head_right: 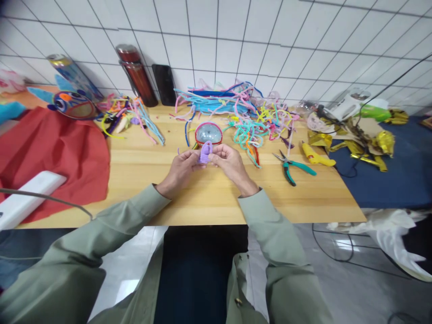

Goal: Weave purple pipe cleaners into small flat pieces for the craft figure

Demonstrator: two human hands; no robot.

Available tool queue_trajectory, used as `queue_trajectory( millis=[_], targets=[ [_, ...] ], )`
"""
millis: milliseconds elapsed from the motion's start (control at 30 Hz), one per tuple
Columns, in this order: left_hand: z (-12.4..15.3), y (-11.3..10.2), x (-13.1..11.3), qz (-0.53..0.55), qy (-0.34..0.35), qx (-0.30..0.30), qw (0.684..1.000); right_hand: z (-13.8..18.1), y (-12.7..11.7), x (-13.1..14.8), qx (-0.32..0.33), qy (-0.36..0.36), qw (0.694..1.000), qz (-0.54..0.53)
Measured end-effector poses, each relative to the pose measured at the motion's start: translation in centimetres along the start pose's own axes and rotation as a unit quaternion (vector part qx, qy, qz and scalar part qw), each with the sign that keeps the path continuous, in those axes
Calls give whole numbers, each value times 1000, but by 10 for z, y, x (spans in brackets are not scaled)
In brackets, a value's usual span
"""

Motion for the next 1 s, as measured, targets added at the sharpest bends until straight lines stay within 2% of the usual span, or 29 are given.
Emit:
queue_trajectory(
  millis=[167, 467, 600, 733, 1000],
  targets=[
    [6, 5, 13, 70, -41, 16, 997, -1, -1, -8, -8, 10, 999, 39],
    [9, 7, 21, 159, -87, 3, 983, 1, 4, -4, 0, -3, 997, 75],
    [11, 7, 25, 174, -105, -6, 979, 0, 6, -9, 6, 5, 997, 81],
    [13, 7, 26, 171, -117, -20, 978, -1, 2, -11, -15, 4, 995, 97],
    [14, 6, 26, 169, -113, -25, 979, 1, 6, -11, -17, -1, 992, 124]
  ],
)
Point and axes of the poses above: each hand's wrist, its own z-axis away from the middle knuckle, its own y-axis out of the palm, x = y × z, the point moved 10 cm from there along -z, towards the middle knuckle, and after that the axes turned 15 degrees about z, right-handed, at the moved point
